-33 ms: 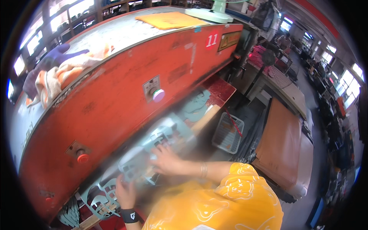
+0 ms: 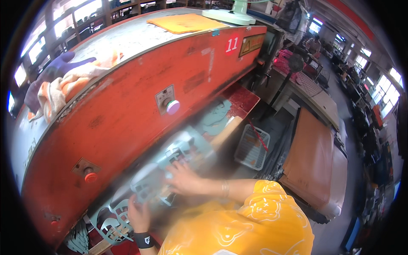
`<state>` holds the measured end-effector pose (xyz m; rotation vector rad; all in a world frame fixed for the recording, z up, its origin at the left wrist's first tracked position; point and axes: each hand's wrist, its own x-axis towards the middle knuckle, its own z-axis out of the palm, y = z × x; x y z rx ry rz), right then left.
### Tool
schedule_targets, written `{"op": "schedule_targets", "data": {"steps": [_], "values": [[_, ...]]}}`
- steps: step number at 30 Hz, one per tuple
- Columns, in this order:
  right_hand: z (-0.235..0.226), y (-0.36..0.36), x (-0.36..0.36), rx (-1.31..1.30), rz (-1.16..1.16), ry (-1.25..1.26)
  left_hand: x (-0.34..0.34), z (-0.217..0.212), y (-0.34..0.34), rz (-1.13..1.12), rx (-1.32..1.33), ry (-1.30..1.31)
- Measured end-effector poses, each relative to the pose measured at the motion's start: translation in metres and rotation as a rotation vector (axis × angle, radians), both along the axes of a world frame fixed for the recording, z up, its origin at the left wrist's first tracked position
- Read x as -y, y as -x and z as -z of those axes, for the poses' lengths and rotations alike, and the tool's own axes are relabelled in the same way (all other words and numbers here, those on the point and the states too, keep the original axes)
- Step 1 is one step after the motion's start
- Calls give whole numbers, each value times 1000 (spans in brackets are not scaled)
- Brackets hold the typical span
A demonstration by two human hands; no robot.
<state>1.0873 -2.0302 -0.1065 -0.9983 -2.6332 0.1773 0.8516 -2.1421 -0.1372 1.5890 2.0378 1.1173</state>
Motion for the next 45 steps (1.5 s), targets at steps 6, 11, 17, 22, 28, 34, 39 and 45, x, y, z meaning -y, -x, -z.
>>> {"op": "schedule_targets", "data": {"steps": [6,11,17,22,28,34,39,45], "values": [[7,-6,5,-41,-50,-3,-1,7,-6,-15,-27,8],[3,-15,17,9,-62,54,5,20,-11,-14,-50,10],[-49,-24,-16,92,-9,494,32,24,-36,2,-91,58],[-40,37,-3,-148,-54,204,87,-13,-49,132,-173,220],[-10,98,14,3,85,149,45,-50,-23,-34,494,-95],[-5,94,14,-25,164,134,-29,-8,-23,-19,239,-311],[-1,95,12,-112,202,225,-32,6,-18,36,299,-311],[5,80,8,-437,140,237,-29,-1,-19,155,162,-233]]}}
